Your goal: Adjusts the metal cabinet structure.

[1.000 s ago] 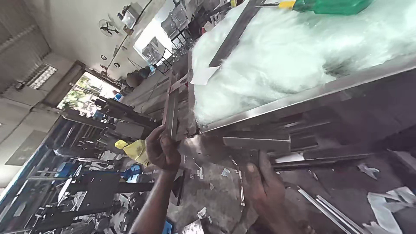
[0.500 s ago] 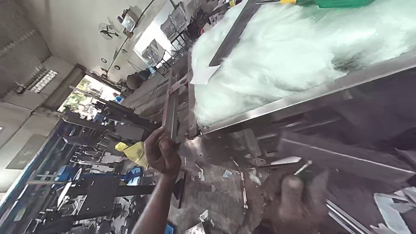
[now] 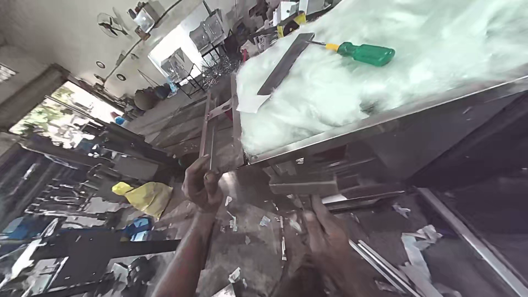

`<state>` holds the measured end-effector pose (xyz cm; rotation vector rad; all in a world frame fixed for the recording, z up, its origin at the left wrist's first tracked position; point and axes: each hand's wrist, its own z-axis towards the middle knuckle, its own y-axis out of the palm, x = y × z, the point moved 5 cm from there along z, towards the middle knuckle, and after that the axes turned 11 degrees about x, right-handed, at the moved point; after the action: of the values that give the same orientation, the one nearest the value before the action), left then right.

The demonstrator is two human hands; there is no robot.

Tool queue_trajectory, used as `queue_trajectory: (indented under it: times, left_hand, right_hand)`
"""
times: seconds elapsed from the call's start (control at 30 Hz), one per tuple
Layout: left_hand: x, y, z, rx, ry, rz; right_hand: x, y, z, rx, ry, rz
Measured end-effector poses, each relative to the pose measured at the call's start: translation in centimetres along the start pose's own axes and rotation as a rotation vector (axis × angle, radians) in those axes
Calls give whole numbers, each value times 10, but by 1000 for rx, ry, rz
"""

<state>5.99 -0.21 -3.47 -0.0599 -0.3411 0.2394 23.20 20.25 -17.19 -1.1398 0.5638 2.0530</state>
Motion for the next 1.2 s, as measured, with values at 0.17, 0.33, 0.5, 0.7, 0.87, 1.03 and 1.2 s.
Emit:
queue_trajectory:
  times: [0.17, 0.33, 0.5, 0.7, 0.87, 1.03, 1.2]
  left_hand:
    - [1, -3, -1, -48, 112, 259]
    - [1, -4, -2, -80, 110, 252]
    - [-1, -6, 2, -102, 30, 125]
    - [-29, -17, 12, 21, -293, -546]
    - [-53, -12, -1, -179, -218, -571]
    - [-51, -15, -4, -110, -137, -543]
    - [-54, -18, -8, -64, -174, -538]
  right_hand:
    - [-50, -56, 25, 28, -143, -251]
    - [-102, -85, 114, 37, -399, -661]
    - [-132, -67, 215, -34, -282, -1031]
    - [-113, -26, 305, -158, -145, -1385]
    - [-97, -13, 325, -165, -94, -1501]
    - [-130, -23, 260, 32, -424, -1236]
    - [-40, -65, 41, 307, -235, -624]
